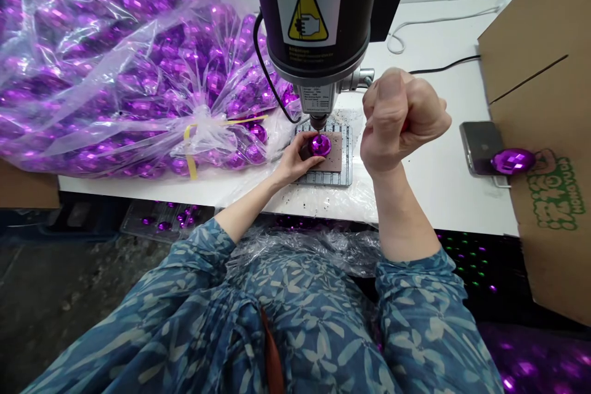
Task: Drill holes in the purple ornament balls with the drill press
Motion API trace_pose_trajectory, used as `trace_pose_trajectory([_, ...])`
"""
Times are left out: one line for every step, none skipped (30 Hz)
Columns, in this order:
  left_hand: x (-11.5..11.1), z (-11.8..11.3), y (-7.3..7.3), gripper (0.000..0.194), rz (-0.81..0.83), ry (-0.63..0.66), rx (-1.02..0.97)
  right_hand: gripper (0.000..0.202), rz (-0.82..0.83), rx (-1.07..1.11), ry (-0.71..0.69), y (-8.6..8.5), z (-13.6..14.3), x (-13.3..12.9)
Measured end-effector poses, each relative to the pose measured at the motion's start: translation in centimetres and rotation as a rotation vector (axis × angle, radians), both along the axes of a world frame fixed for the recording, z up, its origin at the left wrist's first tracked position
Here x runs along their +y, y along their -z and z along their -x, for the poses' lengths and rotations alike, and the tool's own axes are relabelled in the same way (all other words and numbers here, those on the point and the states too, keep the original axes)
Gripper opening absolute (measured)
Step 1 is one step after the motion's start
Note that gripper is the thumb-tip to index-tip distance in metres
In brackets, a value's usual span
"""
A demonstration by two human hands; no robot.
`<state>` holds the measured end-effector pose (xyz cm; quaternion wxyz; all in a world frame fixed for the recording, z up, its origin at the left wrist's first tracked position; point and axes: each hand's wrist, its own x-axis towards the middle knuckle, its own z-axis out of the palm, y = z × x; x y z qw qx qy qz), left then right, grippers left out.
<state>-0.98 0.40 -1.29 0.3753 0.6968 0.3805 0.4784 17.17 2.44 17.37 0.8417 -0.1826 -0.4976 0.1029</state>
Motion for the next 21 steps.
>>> trace_pose_trajectory([0.0,0.0,-0.1,0.071,0.003,-0.007,-0.005,0.082,-0.007,0.007,0.002,0.2,-0.1,0.2])
trace_pose_trajectory([-0.1,-0.1,-0.3,0.071,0.009,-0.017,-0.006,0.083,-0.017,0.011,0.004,0.4,-0.1,0.3])
trace_pose_trajectory([-0.1,-0.1,-0.4,0.071,0.016,-0.027,-0.004,0.084,-0.029,0.008,0.003,0.5,-0.2,0.5])
trace_pose_trajectory([-0.1,-0.1,-0.5,0.071,0.023,-0.033,-0.003,0.083,-0.042,0.001,0.000,0.7,-0.2,0.6])
trace_pose_trajectory([-0.2,-0.1,-0.6,0.070,0.029,-0.037,-0.005,0.082,-0.057,-0.010,-0.004,1.0,-0.3,0.6])
trace_pose_trajectory([-0.2,-0.1,-0.7,0.070,0.034,-0.036,-0.007,0.081,-0.074,-0.024,-0.009,1.2,-0.4,0.7])
trace_pose_trajectory([-0.2,-0.2,-0.7,0.069,0.039,-0.033,-0.011,0.078,-0.091,-0.039,-0.012,1.5,-0.5,0.8])
trace_pose_trajectory([-0.2,-0.2,-0.8,0.069,0.044,-0.028,-0.013,0.075,-0.106,-0.052,-0.013,1.7,-0.6,0.8])
trace_pose_trajectory([-0.2,-0.2,-0.8,0.068,0.049,-0.023,-0.010,0.072,-0.118,-0.061,-0.010,2.0,-0.7,0.8])
trace_pose_trajectory([-0.2,-0.2,-0.8,0.068,0.055,-0.022,-0.005,0.069,-0.126,-0.067,-0.005,2.2,-0.7,0.9])
trace_pose_trajectory([-0.3,-0.2,-0.7,0.068,0.059,-0.023,0.003,0.066,-0.132,-0.069,0.003,2.4,-0.8,0.9])
trace_pose_trajectory([-0.3,-0.1,-0.7,0.069,0.063,-0.025,0.012,0.063,-0.137,-0.070,0.014,2.6,-0.8,0.9])
trace_pose_trajectory([-0.3,-0.1,-0.7,0.069,0.064,-0.027,0.018,0.062,-0.140,-0.071,0.025,2.8,-0.8,1.0])
trace_pose_trajectory([-0.4,-0.1,-0.7,0.069,0.065,-0.029,0.024,0.060,-0.142,-0.074,0.037,2.9,-0.8,1.0])
trace_pose_trajectory([-0.4,-0.1,-0.7,0.068,0.065,-0.034,0.027,0.060,-0.141,-0.077,0.049,2.9,-0.8,1.0])
trace_pose_trajectory([-0.4,-0.1,-0.7,0.068,0.064,-0.039,0.030,0.060,-0.137,-0.082,0.060,3.0,-0.8,1.1])
trace_pose_trajectory([-0.4,-0.1,-0.8,0.067,0.064,-0.044,0.032,0.060,-0.130,-0.088,0.070,3.1,-0.9,1.1])
trace_pose_trajectory([-0.5,-0.1,-0.8,0.067,0.064,-0.047,0.034,0.061,-0.118,-0.098,0.078,3.2,-0.9,1.1])
trace_pose_trajectory([-0.5,-0.1,-0.8,0.067,0.065,-0.049,0.037,0.063,-0.106,-0.113,0.082,3.3,-1.0,1.1])
trace_pose_trajectory([-0.5,-0.1,-0.8,0.067,0.067,-0.050,0.039,0.065,-0.091,-0.133,0.083,3.5,-1.1,1.1])
trace_pose_trajectory([-0.5,-0.1,-0.9,0.067,0.069,-0.052,0.039,0.067,-0.074,-0.158,0.084,3.7,-1.3,1.1])
